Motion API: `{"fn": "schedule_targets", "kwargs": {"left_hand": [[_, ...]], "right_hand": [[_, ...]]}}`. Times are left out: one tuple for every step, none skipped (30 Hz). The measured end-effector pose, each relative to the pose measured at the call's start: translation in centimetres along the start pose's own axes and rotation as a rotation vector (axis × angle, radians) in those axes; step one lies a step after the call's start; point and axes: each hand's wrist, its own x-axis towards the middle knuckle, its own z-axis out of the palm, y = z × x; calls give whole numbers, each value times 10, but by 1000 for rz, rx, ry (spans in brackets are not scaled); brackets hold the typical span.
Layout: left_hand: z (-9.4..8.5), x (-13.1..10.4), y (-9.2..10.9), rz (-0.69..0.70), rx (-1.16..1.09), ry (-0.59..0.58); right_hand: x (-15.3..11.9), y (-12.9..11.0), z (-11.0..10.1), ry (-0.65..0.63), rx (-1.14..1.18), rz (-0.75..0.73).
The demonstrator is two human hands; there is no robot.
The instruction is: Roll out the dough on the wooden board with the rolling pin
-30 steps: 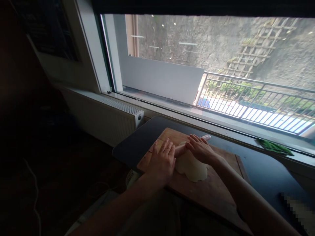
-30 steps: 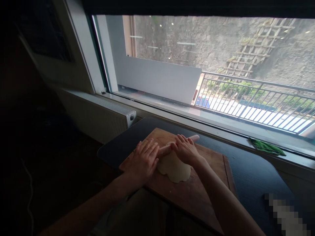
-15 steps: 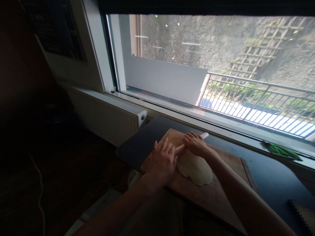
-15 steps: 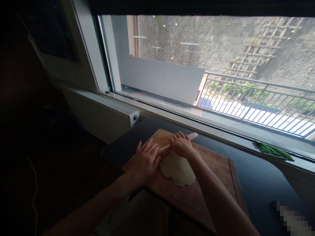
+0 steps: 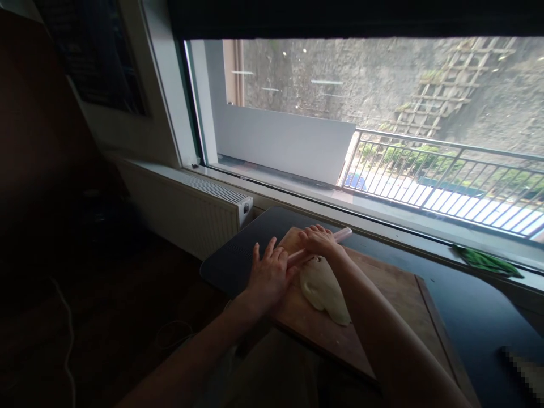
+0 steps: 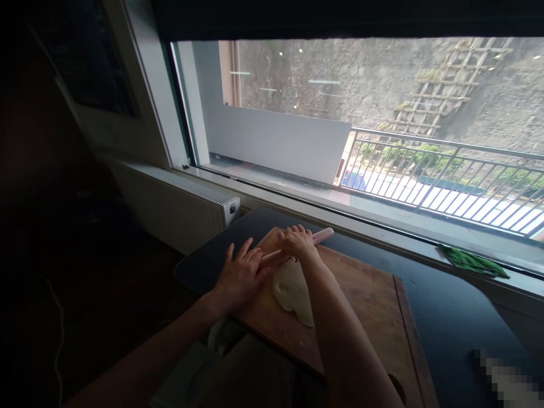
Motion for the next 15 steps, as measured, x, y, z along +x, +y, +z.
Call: {"fn": "schedule_targets", "kwargs": {"left_hand": [[-1, 0, 0, 6, 1, 4], [-2, -1, 0, 15, -1, 11], [-5, -2, 1, 27, -6, 21], [-8, -3, 3, 42, -12, 30], [-12, -4, 5, 60, -18, 38], [-15, -4, 8, 80, -22, 43], [-18, -4, 12, 100, -25, 45], [-20, -1, 16, 116, -25, 43], [-20, 3, 20, 125, -24, 33], [-19, 9, 24, 125, -23, 16], [-16, 17, 29, 117, -23, -4], [-12, 28, 34, 103, -24, -27], [-6, 42, 38, 82, -25, -53], [0, 56, 42, 60, -27, -83], [7, 72, 45, 39, -30, -120]], "right_hand": [[-5, 0, -1, 1, -2, 1], [-13, 0, -1, 2, -5, 3], [-26, 3, 1, 12, -8, 7], [-42, 6, 2, 29, -10, 9], [-60, 10, 5, 56, -13, 18], [-78, 16, 7, 129, -9, 15], [-96, 23, 10, 190, -9, 6], [-111, 30, 13, 230, -6, -17], [-122, 38, 16, 248, -2, -39], [-129, 45, 18, 253, 1, -46], [-131, 52, 21, 242, 6, -39], [-129, 58, 22, 223, 12, -12], [-122, 63, 24, 202, 19, 34], [-111, 67, 24, 177, 29, 90], [-99, 70, 24, 154, 40, 146]]}}
